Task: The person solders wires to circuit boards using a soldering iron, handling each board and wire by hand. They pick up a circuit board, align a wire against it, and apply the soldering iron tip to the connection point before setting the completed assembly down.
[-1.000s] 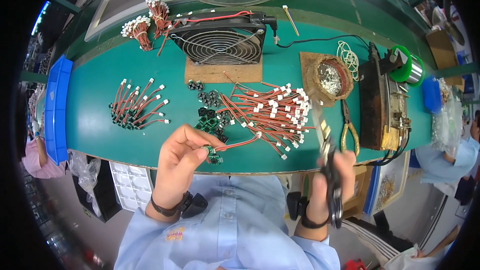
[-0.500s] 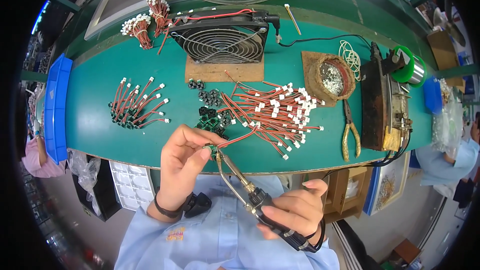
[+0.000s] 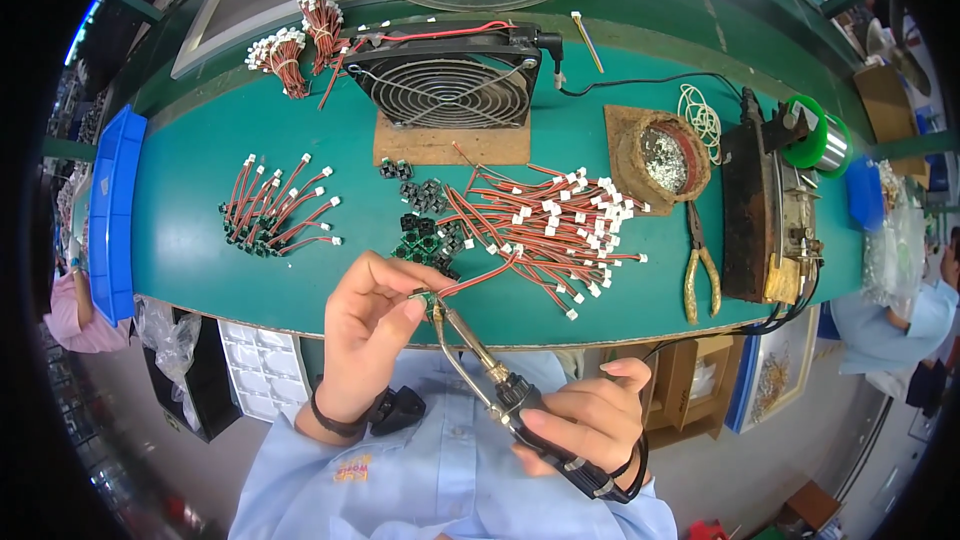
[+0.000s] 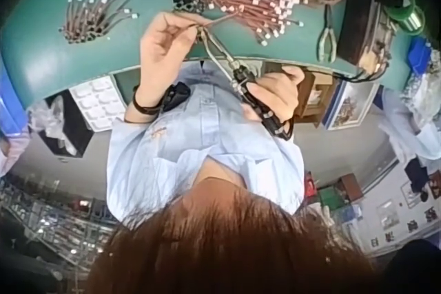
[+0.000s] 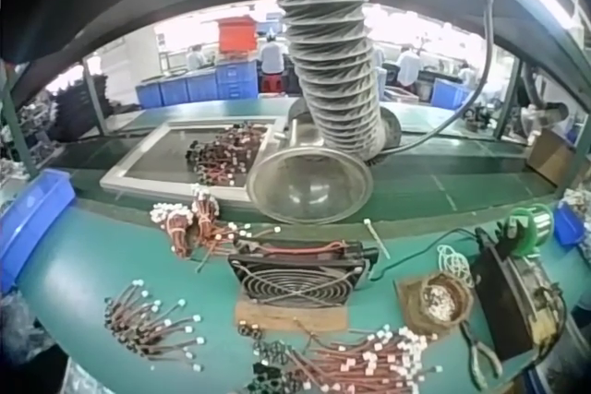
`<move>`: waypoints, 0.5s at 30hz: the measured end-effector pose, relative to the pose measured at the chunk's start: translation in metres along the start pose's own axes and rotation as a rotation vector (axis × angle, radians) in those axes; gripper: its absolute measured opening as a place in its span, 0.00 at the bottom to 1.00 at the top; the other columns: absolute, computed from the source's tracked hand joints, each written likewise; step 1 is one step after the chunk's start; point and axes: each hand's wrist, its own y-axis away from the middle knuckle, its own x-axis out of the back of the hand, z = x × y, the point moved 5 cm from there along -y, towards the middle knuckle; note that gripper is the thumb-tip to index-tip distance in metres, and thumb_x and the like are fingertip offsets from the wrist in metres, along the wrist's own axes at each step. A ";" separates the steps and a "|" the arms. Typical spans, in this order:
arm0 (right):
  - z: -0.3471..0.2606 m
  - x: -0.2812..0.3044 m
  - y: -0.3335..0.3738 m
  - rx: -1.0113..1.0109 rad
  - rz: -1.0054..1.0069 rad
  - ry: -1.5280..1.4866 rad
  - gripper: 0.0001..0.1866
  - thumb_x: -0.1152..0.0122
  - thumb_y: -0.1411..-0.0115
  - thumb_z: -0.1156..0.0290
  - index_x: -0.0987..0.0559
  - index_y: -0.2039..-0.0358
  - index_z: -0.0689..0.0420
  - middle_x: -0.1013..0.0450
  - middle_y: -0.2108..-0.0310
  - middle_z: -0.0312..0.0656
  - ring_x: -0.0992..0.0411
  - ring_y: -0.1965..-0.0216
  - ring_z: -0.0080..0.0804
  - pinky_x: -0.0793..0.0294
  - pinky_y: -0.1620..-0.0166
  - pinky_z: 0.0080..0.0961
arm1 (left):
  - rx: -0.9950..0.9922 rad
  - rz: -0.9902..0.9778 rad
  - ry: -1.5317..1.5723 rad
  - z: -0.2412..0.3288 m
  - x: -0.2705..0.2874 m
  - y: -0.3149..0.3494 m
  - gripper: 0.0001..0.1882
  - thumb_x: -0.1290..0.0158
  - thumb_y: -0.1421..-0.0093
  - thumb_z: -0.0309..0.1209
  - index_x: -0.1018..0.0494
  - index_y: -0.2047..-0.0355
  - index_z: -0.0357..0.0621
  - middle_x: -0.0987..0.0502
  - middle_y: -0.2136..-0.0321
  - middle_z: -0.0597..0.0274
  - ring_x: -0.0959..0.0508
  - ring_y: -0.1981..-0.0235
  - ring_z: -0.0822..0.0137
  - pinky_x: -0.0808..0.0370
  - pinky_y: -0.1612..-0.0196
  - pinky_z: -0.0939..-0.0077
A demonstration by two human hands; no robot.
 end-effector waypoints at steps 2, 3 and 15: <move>-0.001 0.000 0.000 -0.008 -0.001 0.007 0.18 0.29 0.63 0.60 0.21 0.68 0.48 0.29 0.78 0.29 0.31 0.78 0.23 0.45 0.53 0.30 | -0.002 0.000 -0.002 0.000 0.000 0.000 0.06 0.54 0.43 0.17 0.38 0.66 0.37 0.27 0.60 0.50 0.28 0.58 0.70 0.32 0.54 0.76; -0.001 0.000 0.000 -0.012 -0.001 0.010 0.18 0.29 0.63 0.60 0.21 0.68 0.48 0.29 0.78 0.29 0.31 0.78 0.23 0.45 0.53 0.30 | -0.016 0.001 -0.014 0.001 0.000 0.000 0.06 0.54 0.43 0.17 0.38 0.66 0.37 0.27 0.60 0.50 0.28 0.58 0.70 0.32 0.54 0.76; -0.003 0.002 0.002 0.005 0.002 0.027 0.17 0.30 0.62 0.57 0.20 0.70 0.47 0.28 0.79 0.29 0.31 0.79 0.22 0.45 0.53 0.30 | -0.084 0.023 -0.078 0.004 -0.001 0.000 0.06 0.54 0.43 0.17 0.38 0.66 0.36 0.25 0.61 0.49 0.26 0.60 0.71 0.31 0.56 0.76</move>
